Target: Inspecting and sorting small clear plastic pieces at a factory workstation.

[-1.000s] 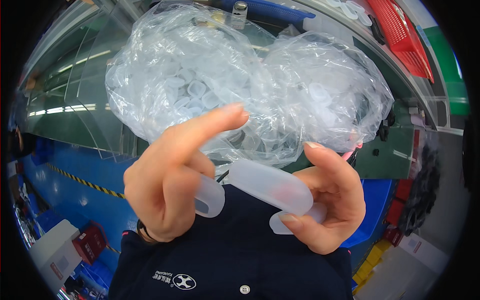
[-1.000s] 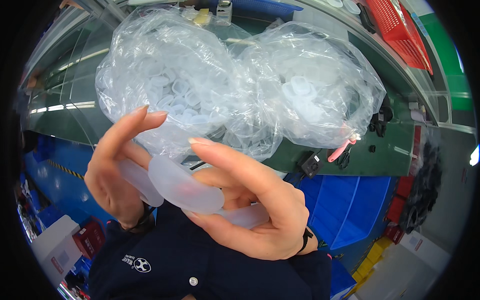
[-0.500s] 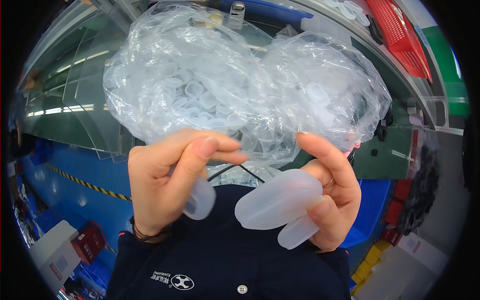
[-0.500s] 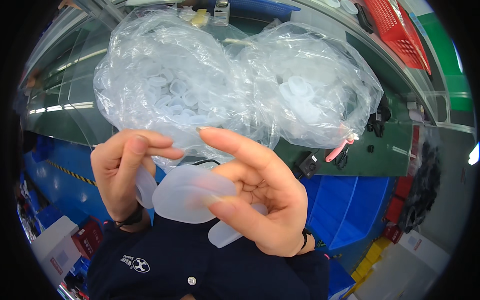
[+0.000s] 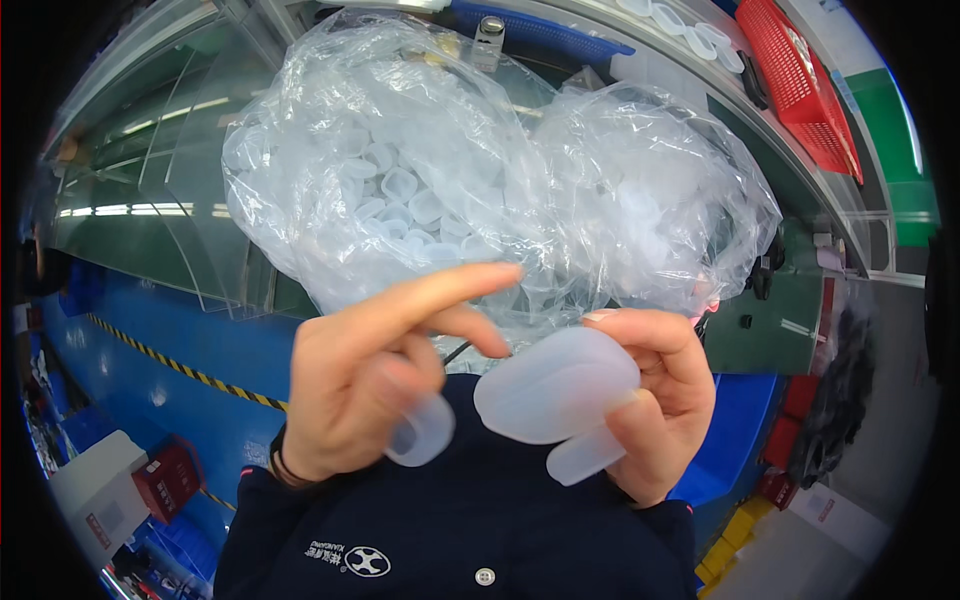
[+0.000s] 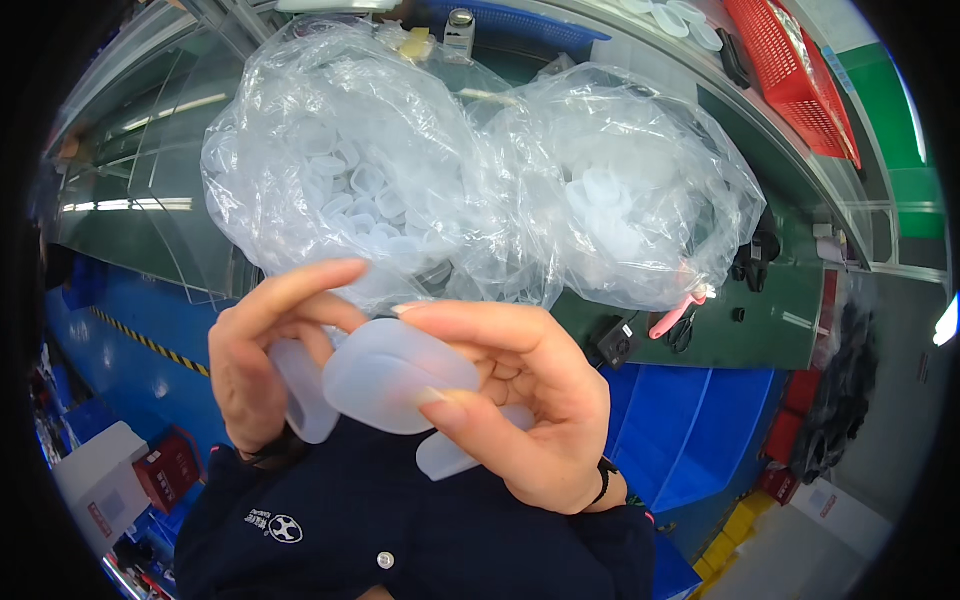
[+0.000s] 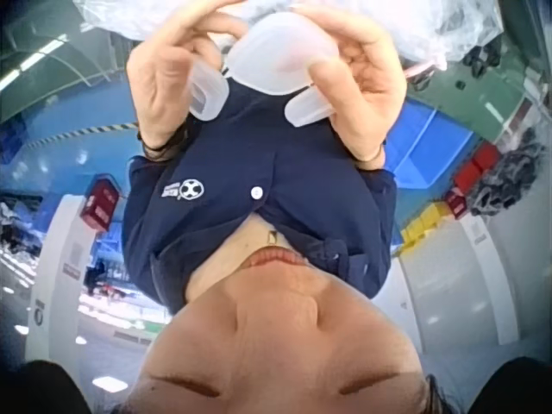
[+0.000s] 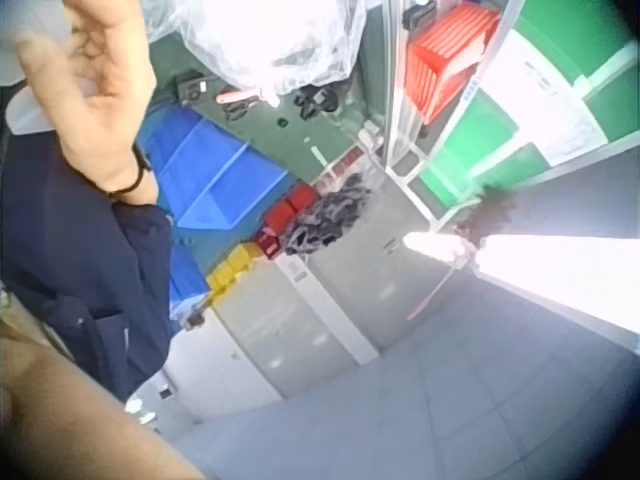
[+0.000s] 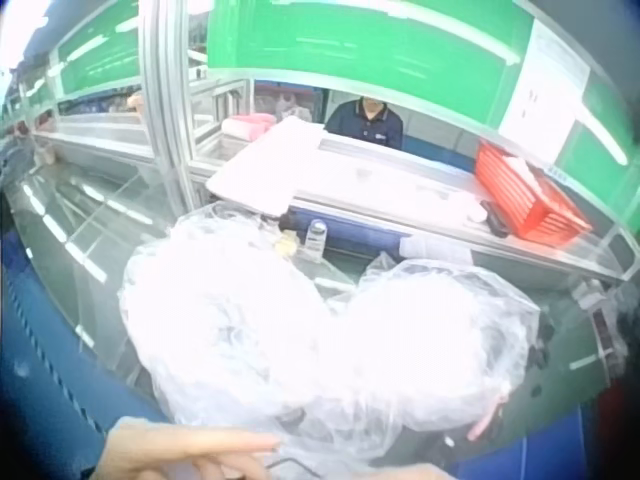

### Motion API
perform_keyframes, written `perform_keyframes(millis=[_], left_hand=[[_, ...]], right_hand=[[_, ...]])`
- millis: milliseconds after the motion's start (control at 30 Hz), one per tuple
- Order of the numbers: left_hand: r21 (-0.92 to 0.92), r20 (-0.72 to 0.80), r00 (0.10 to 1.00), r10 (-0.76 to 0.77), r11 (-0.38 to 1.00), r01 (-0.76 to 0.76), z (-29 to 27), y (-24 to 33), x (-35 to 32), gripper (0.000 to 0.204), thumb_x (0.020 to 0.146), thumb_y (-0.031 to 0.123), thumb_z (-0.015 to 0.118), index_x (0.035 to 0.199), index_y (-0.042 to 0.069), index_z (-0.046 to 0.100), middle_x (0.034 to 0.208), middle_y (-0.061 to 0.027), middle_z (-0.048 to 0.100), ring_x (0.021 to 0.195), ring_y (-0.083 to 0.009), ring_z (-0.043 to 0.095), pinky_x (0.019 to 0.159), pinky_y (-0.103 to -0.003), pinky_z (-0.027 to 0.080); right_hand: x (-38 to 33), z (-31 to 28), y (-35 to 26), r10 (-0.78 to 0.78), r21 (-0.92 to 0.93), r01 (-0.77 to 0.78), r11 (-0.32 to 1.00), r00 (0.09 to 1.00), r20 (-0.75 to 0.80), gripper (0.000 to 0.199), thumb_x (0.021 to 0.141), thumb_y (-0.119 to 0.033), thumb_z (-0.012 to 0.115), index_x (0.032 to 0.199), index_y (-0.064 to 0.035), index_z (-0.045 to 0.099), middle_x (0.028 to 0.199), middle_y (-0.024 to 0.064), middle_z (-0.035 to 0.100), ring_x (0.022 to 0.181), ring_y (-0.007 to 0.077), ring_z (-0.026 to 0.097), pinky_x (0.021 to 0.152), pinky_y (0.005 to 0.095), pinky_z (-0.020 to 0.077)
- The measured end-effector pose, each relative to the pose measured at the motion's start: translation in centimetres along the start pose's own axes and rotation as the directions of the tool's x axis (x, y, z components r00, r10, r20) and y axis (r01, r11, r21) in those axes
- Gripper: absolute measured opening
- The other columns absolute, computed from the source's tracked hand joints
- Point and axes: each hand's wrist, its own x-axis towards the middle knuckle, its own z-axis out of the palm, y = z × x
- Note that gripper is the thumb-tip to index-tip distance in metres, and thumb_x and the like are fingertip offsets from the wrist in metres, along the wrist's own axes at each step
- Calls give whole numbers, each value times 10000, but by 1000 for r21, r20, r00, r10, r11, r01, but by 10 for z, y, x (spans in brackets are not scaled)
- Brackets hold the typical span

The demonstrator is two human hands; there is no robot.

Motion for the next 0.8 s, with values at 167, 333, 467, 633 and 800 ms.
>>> perform_keyframes(millis=[167,333,467,633,800], left_hand=[[378,269,890,368,809,-449,11,1,22,216,741,114,604,886,-43,572,800,-87,601,530,-60,491,485,-166,369],[218,-36,988,150,966,-139,4,-8,27,177,844,93,473,911,-10,600,800,-73,627,514,-45,472,488,-156,366],[390,-93,966,240,902,-187,-22,-24,16,203,863,124,448,895,-13,594,725,-80,606,493,-43,442,473,-158,348],[76,-238,948,210,977,-197,-17,-21,18,362,921,252,304,965,-25,532,609,-46,515,486,-37,395,461,-161,300],[12,-160,954,254,967,-255,5,-11,40,443,927,311,221,1039,-26,487,706,-59,535,512,-36,370,470,-164,300]], right_hand=[[-1,1,1,-116,-297,86,951,989,-87,363,741,48,577,1087,62,466,1059,152,527,844,134,560,687,224,461],[-4,-5,-7,-251,-735,165,658,968,-7,412,662,8,673,1049,35,535,867,131,600,604,82,539,502,181,399],[-7,4,-12,-240,-595,176,784,970,-30,427,607,15,707,1009,19,564,844,115,616,623,125,572,527,196,424],[6,-6,-12,-317,-682,352,641,931,183,344,669,-19,670,992,16,557,808,96,616,631,124,574,546,195,425],[6,-11,14,322,-251,-330,910,944,-72,148,810,-122,555,899,-4,552,650,-14,529,583,13,457,506,151,338]])
